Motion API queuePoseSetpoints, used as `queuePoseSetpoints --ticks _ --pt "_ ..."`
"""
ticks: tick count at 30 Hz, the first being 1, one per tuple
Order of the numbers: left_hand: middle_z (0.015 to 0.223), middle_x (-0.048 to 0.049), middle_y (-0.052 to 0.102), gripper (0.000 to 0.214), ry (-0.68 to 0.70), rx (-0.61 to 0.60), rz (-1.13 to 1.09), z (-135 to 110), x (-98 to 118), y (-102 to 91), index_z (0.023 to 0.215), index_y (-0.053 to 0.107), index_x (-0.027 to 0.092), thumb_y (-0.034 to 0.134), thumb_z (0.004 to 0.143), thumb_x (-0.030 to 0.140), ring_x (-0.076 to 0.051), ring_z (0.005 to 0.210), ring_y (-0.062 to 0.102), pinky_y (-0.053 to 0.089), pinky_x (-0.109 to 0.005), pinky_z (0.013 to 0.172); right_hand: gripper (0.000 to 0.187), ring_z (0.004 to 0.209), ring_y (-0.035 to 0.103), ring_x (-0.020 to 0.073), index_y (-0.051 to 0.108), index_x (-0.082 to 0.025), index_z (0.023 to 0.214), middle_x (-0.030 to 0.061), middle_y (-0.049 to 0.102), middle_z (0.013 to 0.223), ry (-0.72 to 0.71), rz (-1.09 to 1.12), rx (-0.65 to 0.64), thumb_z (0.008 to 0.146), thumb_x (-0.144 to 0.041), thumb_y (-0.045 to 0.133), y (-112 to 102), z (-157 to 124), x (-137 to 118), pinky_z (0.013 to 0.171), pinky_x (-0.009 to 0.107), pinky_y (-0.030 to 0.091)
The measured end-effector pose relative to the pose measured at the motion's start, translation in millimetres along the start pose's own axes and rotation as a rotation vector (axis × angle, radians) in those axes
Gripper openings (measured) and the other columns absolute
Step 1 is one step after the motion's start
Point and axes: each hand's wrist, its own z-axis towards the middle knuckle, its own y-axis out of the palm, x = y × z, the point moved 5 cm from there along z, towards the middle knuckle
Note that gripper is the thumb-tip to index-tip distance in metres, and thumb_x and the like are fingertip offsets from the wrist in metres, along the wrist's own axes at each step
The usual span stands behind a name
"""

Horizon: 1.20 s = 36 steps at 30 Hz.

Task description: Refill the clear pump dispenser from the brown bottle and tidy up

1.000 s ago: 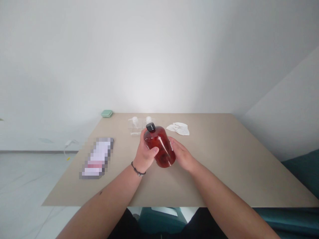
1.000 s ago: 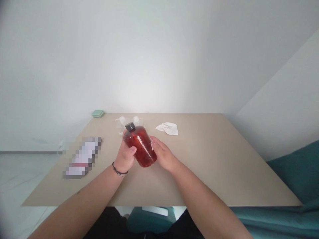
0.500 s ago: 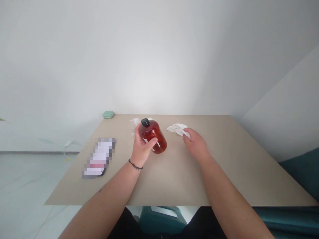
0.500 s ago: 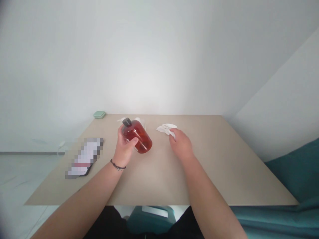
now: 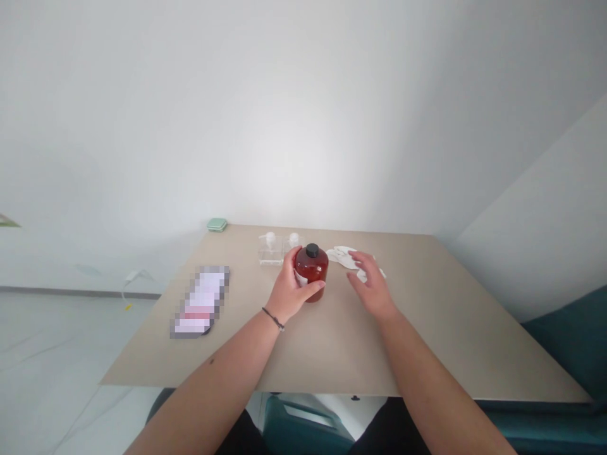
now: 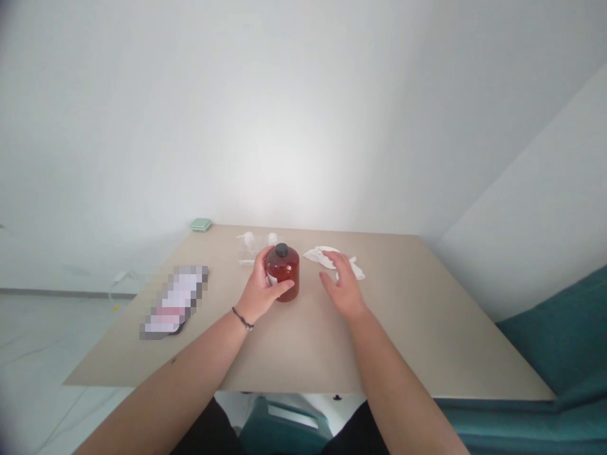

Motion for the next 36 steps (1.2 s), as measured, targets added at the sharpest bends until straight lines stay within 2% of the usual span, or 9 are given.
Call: queuePoseSetpoints --ticks 3,5,9,13,17,21,26,30,36 --pt "0.146 -0.0138 0.053 0.085 -0.017 -0.003 -0.028 -0.4 -1.6 0.8 0.144 0.038 0.024 0.085 0.074 0.039 -0.034 0.138 0.052 0.037 -0.052 0.119 0.072 0.133 0.054 0.0307 0.041 -0.030 0.151 0.0136 0.048 0.153 -0.003 0.284 -0.260 0.086 -0.044 0.071 36.3 -12.6 -27.2 0.107 0.054 0.049" --pt "0.147 -0.0140 0.053 0.086 -0.029 -0.003 -0.039 -0.6 -1.5 1.1 0.144 0.038 0.024 0.086 0.074 0.039 -0.034 0.139 0.051 0.037 -0.053 0.119 0.090 0.137 0.052 0.0325 0.029 -0.029 0.157 0.0155 0.044 0.157 0.022 0.364 -0.306 0.082 -0.046 0.077 51.6 -17.0 -39.1 0.107 0.054 0.049" --pt "0.148 -0.0158 0.052 0.095 -0.056 -0.049 -0.042 -0.9 -1.8 5.2 0.146 0.036 0.022 0.089 0.070 0.040 -0.037 0.141 0.049 0.034 -0.056 0.121 0.099 0.135 0.054 0.0348 0.023 -0.026 0.158 0.0187 0.043 0.157 0.087 0.377 -0.265 0.080 -0.048 0.080 61.6 -16.1 -42.1 0.110 0.055 0.048" --pt "0.155 -0.0197 0.041 0.103 -0.032 -0.080 -0.061 -2.8 -7.4 11.2 0.153 0.027 0.022 0.088 0.072 0.044 -0.038 0.146 0.041 0.029 -0.059 0.123 0.099 0.134 0.055 0.0369 0.028 -0.024 0.155 0.0206 0.042 0.157 0.058 0.352 -0.171 0.075 -0.049 0.082 52.9 -6.4 -32.0 0.109 0.056 0.048" --pt "0.159 -0.0192 0.032 0.084 0.038 -0.041 -0.030 -7.4 -11.4 12.5 0.153 0.027 0.025 0.074 0.087 0.045 -0.036 0.147 0.036 0.032 -0.059 0.120 0.098 0.130 0.058 0.0327 0.024 -0.026 0.154 0.0184 0.045 0.152 0.142 0.334 0.029 0.075 -0.044 0.079 44.5 16.9 -15.4 0.106 0.054 0.051" --pt "0.145 -0.0151 0.044 0.065 0.084 -0.058 0.039 -10.7 -3.3 9.1 0.145 0.040 0.026 0.070 0.089 0.039 -0.030 0.125 0.052 0.049 -0.049 0.103 0.100 0.120 0.064 0.0295 0.020 -0.023 0.154 0.0186 0.053 0.145 0.229 0.333 0.133 0.073 -0.040 0.076 56.7 40.3 -4.3 0.105 0.051 0.052" --pt "0.102 -0.0056 0.063 0.026 0.138 -0.274 0.138 -12.6 13.5 10.9 0.112 0.063 0.023 0.065 0.087 0.029 -0.017 0.079 0.055 0.052 -0.033 0.077 0.097 0.121 0.063 0.0298 0.024 -0.022 0.153 0.0192 0.051 0.146 0.275 0.253 0.125 0.072 -0.036 0.075 79.6 47.9 6.8 0.107 0.052 0.049" --pt "0.090 -0.0042 0.066 0.016 0.141 -0.428 0.198 -15.2 16.7 20.1 0.099 0.068 0.021 0.066 0.085 0.028 -0.016 0.074 0.057 0.049 -0.029 0.070 0.096 0.126 0.059 0.0299 0.025 -0.023 0.150 0.0186 0.049 0.147 0.298 0.220 0.093 0.069 -0.035 0.077 88.6 47.6 18.1 0.111 0.052 0.046" --pt "0.086 -0.0043 0.066 0.014 0.124 -0.472 0.205 -15.8 17.3 25.8 0.094 0.070 0.020 0.065 0.084 0.028 -0.016 0.071 0.058 0.048 -0.029 0.068 0.095 0.123 0.061 0.0300 0.025 -0.023 0.148 0.0180 0.054 0.141 0.322 0.226 0.066 0.070 -0.035 0.078 91.3 48.0 23.2 0.110 0.052 0.046"
